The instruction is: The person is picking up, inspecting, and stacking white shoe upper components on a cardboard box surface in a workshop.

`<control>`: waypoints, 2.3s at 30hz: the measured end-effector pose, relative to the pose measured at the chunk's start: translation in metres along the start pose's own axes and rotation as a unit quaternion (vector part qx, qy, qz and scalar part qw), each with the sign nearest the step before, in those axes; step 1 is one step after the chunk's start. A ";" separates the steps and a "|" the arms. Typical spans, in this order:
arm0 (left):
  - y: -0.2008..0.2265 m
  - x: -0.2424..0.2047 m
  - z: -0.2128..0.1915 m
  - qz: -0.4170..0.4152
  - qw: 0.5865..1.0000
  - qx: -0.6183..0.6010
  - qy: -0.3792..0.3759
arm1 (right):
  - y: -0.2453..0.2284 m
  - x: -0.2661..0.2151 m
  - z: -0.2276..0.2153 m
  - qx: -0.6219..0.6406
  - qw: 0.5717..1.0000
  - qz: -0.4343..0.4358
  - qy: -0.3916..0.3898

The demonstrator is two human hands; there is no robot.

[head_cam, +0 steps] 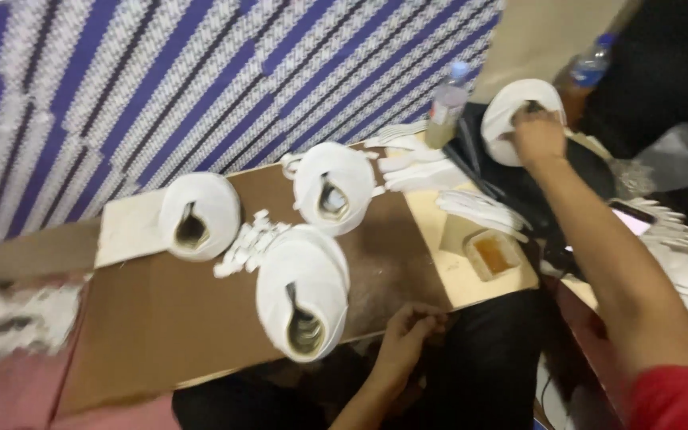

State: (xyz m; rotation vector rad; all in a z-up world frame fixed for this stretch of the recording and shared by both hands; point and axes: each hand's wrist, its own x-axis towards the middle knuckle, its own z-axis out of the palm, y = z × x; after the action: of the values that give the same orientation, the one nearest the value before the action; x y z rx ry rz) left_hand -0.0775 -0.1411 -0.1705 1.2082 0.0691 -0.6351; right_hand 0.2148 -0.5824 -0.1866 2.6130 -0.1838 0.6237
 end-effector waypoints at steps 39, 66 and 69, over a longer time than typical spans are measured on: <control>0.056 -0.045 -0.201 0.238 0.873 -0.110 0.411 | -0.304 -0.081 -0.296 0.447 0.855 -0.257 -0.052; -0.017 -0.058 -0.227 0.089 0.901 -0.174 0.386 | -0.536 -0.002 -0.324 0.352 0.836 -0.381 -0.182; 0.008 -0.077 -0.195 -0.025 0.920 -0.191 0.342 | -0.454 -0.059 -0.390 0.402 0.840 -0.299 -0.208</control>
State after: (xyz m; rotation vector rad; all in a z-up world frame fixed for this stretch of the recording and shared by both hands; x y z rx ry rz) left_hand -0.0833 0.0657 -0.2082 0.9971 0.7802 -0.1981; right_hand 0.1102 0.0001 -0.0789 3.2871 0.9373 -0.1624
